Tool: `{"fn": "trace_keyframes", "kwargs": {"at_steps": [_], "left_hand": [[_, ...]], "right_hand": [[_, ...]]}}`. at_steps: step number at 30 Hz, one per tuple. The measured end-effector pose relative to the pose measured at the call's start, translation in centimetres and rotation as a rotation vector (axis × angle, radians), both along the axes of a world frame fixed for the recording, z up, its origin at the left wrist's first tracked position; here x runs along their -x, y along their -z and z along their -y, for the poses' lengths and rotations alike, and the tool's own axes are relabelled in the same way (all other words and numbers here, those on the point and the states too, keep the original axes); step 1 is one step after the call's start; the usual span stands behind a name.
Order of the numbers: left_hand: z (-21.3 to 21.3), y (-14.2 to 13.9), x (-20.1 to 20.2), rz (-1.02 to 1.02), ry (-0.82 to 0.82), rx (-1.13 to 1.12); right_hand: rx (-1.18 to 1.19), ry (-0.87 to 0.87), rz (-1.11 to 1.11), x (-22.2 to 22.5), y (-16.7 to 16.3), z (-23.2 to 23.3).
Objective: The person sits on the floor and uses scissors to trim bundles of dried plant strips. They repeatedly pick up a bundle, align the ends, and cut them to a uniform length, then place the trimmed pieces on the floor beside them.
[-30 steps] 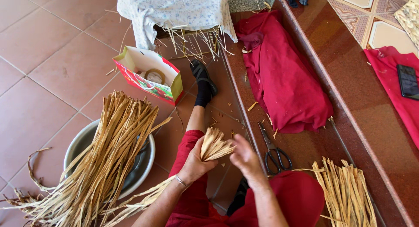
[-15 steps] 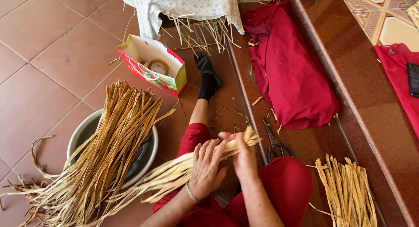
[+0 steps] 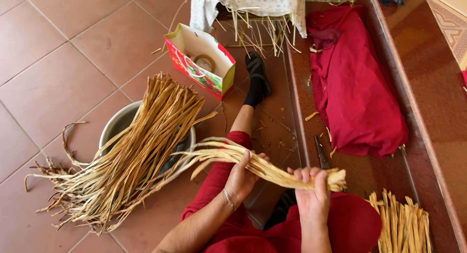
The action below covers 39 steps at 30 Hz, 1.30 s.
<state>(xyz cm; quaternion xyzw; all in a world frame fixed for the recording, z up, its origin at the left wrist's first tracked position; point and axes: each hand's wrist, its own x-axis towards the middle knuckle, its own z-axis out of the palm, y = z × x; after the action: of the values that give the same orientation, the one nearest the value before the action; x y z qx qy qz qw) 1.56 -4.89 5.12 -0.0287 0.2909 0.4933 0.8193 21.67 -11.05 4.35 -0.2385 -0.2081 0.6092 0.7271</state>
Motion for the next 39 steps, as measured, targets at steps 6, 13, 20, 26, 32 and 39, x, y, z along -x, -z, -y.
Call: {"fn": "trace_keyframes", "kwargs": {"at_steps": [6, 13, 20, 26, 32, 39], "left_hand": [[-4.6, -0.6, 3.7, -0.112, -0.240, 0.075], [-8.3, -0.5, 7.7, -0.310, -0.293, 0.010], [-11.7, -1.2, 10.1, -0.299, -0.376, -0.079], [-12.5, -2.3, 9.6, -0.436, -0.235, -0.289], [-11.2, -2.1, 8.2, -0.458, 0.011, -0.440], [-8.3, -2.4, 5.0, -0.558, 0.232, -0.517]], "right_hand": [[0.083, -0.006, 0.022, -0.8, 0.6, 3.6], [0.175, -0.132, 0.156, -0.7, 1.0, 4.0], [0.235, -0.102, 0.895, 0.5, 1.3, 4.1], [0.295, -0.487, 1.452, 4.3, 0.9, 3.1], [0.376, -1.117, 2.174, 4.1, -3.0, 2.1], [0.882, -0.196, 2.139, -5.6, -3.4, -3.7]]}}
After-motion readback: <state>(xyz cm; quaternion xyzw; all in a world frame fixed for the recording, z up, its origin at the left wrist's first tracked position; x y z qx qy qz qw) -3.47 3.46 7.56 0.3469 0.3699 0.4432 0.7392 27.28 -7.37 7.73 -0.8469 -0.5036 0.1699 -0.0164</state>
